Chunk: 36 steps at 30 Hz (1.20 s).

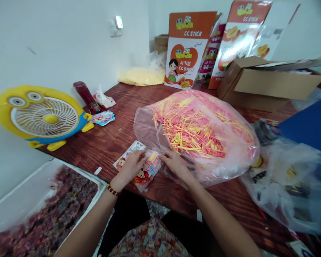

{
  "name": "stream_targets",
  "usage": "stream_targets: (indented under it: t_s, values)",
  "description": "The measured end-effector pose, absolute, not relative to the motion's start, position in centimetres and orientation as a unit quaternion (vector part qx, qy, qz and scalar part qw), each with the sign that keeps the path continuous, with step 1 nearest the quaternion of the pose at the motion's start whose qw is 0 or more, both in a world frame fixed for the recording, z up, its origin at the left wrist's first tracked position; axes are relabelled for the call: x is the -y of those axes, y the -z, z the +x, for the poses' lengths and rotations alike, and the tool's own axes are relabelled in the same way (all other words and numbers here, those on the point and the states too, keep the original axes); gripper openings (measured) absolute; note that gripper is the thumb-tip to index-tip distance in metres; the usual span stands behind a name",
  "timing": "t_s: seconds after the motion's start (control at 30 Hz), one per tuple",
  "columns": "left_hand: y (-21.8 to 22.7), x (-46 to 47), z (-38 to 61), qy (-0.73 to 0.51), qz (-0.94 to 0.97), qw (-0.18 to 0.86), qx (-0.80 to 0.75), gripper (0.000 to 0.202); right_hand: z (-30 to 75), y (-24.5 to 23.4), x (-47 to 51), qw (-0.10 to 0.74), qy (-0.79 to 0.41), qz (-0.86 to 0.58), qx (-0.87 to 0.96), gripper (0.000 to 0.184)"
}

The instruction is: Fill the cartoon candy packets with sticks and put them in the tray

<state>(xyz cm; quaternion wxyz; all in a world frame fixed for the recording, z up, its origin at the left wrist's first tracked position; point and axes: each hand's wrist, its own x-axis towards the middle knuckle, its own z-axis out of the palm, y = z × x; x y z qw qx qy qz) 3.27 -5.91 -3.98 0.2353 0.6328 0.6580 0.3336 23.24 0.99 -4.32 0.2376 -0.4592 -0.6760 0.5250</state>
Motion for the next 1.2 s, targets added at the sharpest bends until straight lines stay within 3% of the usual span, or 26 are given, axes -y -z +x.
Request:
stream_targets:
  t_s: [0.27,0.33,0.47,0.67,0.93,1.2]
  values:
    - [6.3,6.5,2.9,-0.355,0.620,0.236,-0.659,0.043,33.3,-1.0,-4.9,0.246,-0.243,-0.554,0.757,0.023]
    - [6.3,6.4,2.6,-0.349,0.615,0.245,-0.663,0.046,37.0,-2.1,-6.8,0.176,-0.154,-0.594,0.770,0.021]
    - [5.9,6.2,2.4,-0.326,0.616,0.236,-0.677,0.046,42.5,-2.5,-9.1,-0.060,-0.084,-0.579,0.809,0.022]
    - [5.5,5.9,2.5,-0.307,0.630,0.218,-0.679,0.044,42.9,-1.8,-8.8,-0.174,-0.029,-0.542,0.822,0.029]
    - [5.1,6.1,0.9,-0.318,0.609,0.201,-0.699,0.052,42.4,-0.7,-9.0,-0.172,0.017,-0.535,0.827,0.028]
    - [4.9,6.4,-1.5,-0.333,0.583,0.196,-0.715,0.053,41.8,-0.6,-9.2,-0.158,-0.003,-0.620,0.768,0.036]
